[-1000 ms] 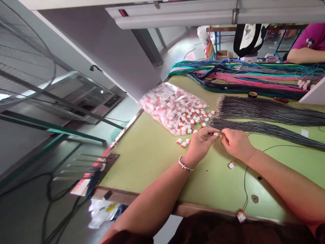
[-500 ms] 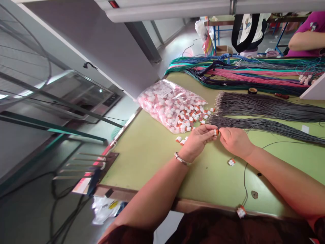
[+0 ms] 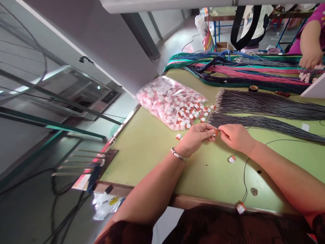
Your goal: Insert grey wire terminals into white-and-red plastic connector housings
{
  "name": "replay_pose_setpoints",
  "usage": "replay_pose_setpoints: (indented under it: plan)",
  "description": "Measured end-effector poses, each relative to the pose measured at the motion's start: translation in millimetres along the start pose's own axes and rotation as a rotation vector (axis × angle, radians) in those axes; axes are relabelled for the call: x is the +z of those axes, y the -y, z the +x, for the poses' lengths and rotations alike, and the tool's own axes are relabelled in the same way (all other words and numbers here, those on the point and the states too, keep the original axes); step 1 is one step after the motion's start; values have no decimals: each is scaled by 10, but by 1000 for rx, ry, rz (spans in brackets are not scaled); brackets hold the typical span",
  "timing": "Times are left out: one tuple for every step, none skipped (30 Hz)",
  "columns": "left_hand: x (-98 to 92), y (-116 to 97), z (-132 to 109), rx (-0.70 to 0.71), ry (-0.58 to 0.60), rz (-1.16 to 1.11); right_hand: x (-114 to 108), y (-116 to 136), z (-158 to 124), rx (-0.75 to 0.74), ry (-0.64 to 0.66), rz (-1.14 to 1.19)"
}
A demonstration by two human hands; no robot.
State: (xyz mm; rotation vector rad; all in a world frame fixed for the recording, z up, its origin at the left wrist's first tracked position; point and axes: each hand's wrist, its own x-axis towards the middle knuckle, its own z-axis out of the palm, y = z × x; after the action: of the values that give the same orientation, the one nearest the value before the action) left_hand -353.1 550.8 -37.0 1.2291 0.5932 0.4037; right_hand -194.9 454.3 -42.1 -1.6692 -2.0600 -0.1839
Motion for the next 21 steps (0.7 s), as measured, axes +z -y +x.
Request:
replay_pose_setpoints:
  plan:
    - [-18, 0, 8, -10, 14, -3, -8, -13, 8, 23, 9, 45]
    - [-30, 0, 12, -15, 20, -1, -16, -24, 16, 47, 17, 78]
    - [-33, -2, 13, -12, 18, 7, -23, -31, 22, 67, 22, 95]
    - [-26, -3, 10, 0, 7, 20, -30, -33, 26, 80, 23, 100]
    - [-10, -4, 3, 19, -9, 36, -34, -28, 27, 87, 20, 94]
    - [14, -3, -6, 46, -35, 53, -35, -17, 26, 93, 16, 79]
    - [43, 0, -16, 79, -71, 71, -32, 2, 22, 99, 12, 55]
    - [76, 8, -25, 121, -116, 98, -23, 29, 15, 106, 9, 24]
    - [108, 18, -34, 173, -168, 137, -10, 62, 7, 117, 3, -12]
    - [136, 30, -42, 238, -222, 190, 7, 98, -2, 130, -5, -48]
    - [160, 43, -48, 311, -272, 254, 26, 133, -12, 143, -15, -78]
    - [178, 55, -52, 384, -310, 324, 42, 162, -20, 155, -28, -98]
    - [188, 64, -55, 448, -334, 389, 54, 181, -27, 167, -40, -107]
    - [191, 69, -56, 490, -342, 434, 60, 187, -30, 180, -49, -102]
    - [188, 70, -56, 502, -329, 450, 56, 178, -31, 192, -54, -84]
    - [180, 67, -55, 484, -301, 436, 44, 156, -27, 202, -52, -53]
    - [168, 60, -52, 441, -265, 397, 25, 124, -21, 206, -46, -12]
    - [153, 50, -48, 381, -226, 346, 1, 87, -11, 202, -39, 32]
    - [138, 39, -44, 315, -187, 292, -23, 50, 0, 194, -33, 74]
    - [124, 29, -40, 255, -155, 245, -46, 21, 12, 185, -27, 109]
    - [113, 21, -35, 212, -135, 208, -62, 3, 22, 178, -21, 133]
